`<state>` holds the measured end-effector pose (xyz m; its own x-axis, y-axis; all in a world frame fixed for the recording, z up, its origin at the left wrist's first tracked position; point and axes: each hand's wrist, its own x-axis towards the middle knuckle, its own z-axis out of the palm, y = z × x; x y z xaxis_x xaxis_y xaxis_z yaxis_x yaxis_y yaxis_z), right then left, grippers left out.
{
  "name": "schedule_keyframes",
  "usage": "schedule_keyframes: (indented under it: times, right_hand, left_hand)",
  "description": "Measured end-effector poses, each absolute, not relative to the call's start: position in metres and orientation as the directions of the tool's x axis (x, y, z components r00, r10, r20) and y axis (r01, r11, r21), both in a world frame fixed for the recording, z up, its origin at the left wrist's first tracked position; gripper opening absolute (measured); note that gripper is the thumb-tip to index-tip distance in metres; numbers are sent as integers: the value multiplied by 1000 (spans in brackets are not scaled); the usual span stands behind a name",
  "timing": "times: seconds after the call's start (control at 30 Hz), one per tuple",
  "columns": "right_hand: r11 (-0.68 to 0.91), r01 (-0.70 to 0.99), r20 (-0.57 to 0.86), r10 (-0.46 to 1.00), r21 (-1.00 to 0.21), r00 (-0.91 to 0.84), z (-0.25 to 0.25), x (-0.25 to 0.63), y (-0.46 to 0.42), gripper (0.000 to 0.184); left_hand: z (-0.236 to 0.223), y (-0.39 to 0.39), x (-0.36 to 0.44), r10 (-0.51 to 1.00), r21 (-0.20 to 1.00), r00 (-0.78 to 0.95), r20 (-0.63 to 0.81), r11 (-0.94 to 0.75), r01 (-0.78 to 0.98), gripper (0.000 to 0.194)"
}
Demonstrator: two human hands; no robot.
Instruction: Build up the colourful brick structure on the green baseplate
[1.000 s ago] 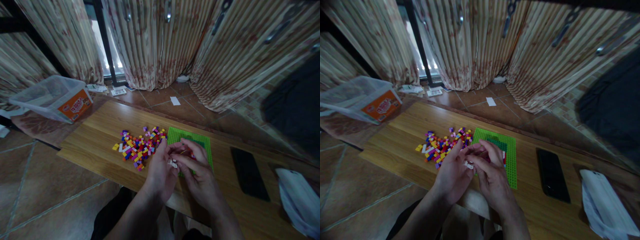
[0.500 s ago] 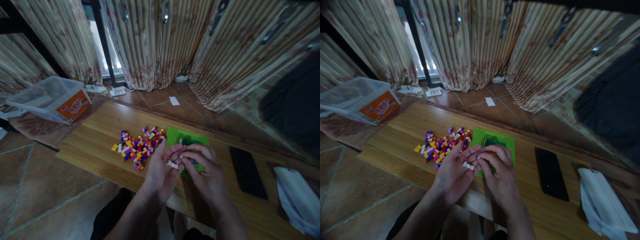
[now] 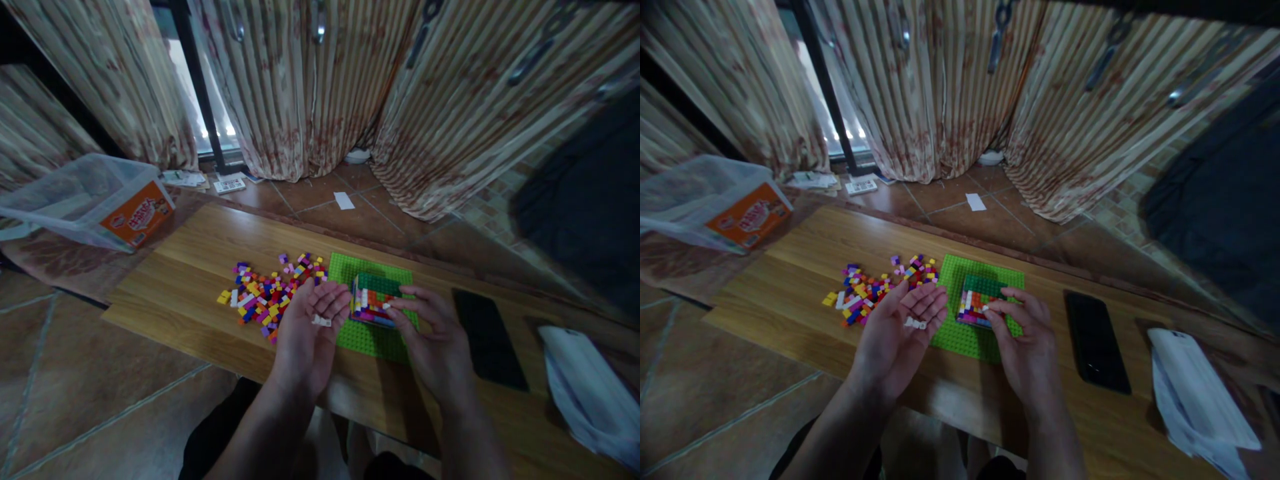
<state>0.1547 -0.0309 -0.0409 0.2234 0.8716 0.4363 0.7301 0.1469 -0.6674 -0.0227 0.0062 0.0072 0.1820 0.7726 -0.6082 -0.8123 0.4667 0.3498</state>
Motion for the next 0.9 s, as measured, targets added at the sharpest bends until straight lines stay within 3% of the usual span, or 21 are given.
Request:
schedule_keyframes:
  times: [0.17, 0.63, 0.9]
  right_hand:
    - [132, 757, 411, 891, -639, 191, -53, 152, -27, 15]
    - [41, 721, 370, 878, -692, 305, -58, 140, -19, 14]
    - [62, 746, 407, 866, -663, 290, -57, 138, -20, 15]
  left_hand:
    - [6, 6, -24, 772, 359, 166, -613, 460, -812, 28]
    - [9, 6, -24, 762, 375, 177, -623, 490, -787, 16]
    - [8, 5, -22, 755, 366, 179, -630, 492, -790, 14]
